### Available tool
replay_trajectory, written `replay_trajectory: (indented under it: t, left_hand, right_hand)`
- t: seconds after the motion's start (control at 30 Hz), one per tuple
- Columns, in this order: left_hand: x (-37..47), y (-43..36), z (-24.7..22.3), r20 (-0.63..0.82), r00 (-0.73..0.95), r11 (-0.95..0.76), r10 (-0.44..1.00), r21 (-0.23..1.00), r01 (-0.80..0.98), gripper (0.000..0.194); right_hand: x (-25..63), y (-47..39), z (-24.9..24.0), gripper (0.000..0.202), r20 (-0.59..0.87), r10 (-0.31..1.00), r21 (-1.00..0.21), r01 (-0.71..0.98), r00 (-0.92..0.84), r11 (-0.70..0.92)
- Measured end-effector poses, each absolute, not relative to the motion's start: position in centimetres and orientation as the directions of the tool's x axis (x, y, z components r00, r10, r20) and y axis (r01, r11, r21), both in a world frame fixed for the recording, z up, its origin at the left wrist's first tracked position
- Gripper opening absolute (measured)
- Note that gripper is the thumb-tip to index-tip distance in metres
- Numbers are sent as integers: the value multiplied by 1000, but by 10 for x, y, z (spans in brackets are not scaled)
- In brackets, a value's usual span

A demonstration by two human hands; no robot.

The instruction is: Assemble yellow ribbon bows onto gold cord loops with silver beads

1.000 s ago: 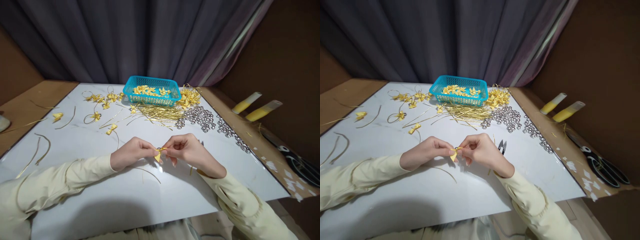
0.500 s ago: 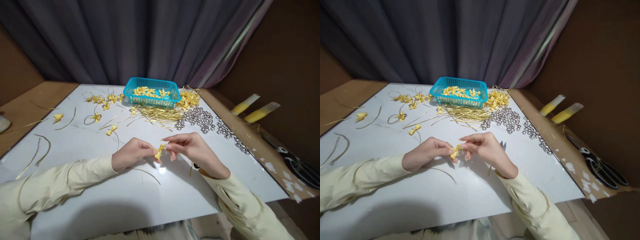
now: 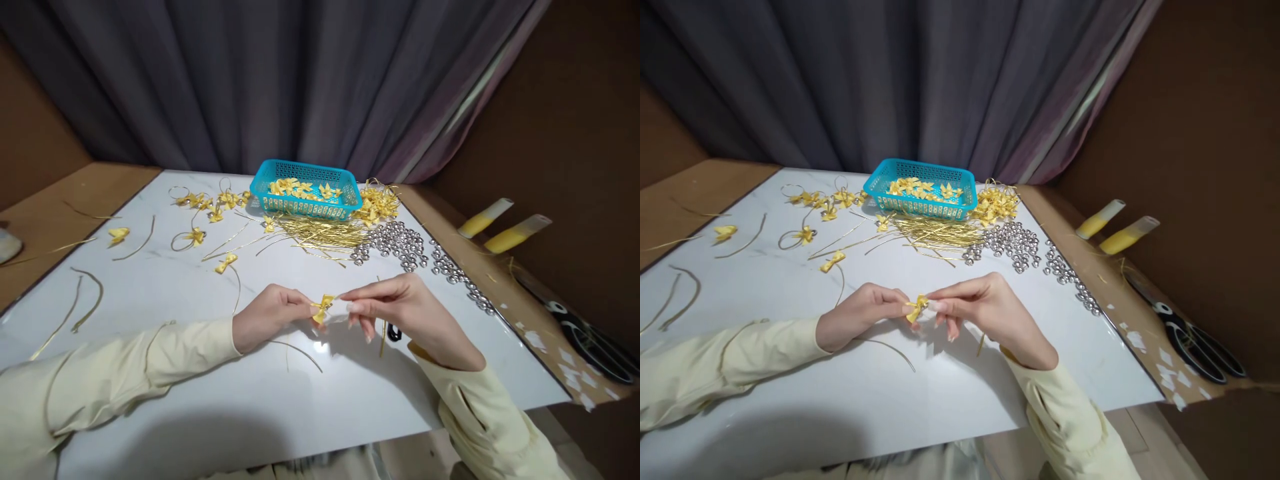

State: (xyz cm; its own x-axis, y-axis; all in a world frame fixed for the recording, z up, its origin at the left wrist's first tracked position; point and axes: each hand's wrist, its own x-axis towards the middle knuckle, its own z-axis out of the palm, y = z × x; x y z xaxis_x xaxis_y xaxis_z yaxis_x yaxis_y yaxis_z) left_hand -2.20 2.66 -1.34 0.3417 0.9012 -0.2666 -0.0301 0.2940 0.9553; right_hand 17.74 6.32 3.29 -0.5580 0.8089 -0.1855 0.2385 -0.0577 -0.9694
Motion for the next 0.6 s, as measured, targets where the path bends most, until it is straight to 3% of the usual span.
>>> replay_trajectory:
  t: [0.17, 0.6]
  left_hand:
    - [-23, 27, -15, -263, 333, 294, 905, 955, -47, 18]
    - [-25, 27, -14, -270, 331, 313, 904, 946, -81, 19]
  right_hand:
    - [166, 58, 23, 23, -306, 749, -942, 304, -587, -146]
    - [166, 59, 20, 17, -257, 717, -880, 463, -649, 104]
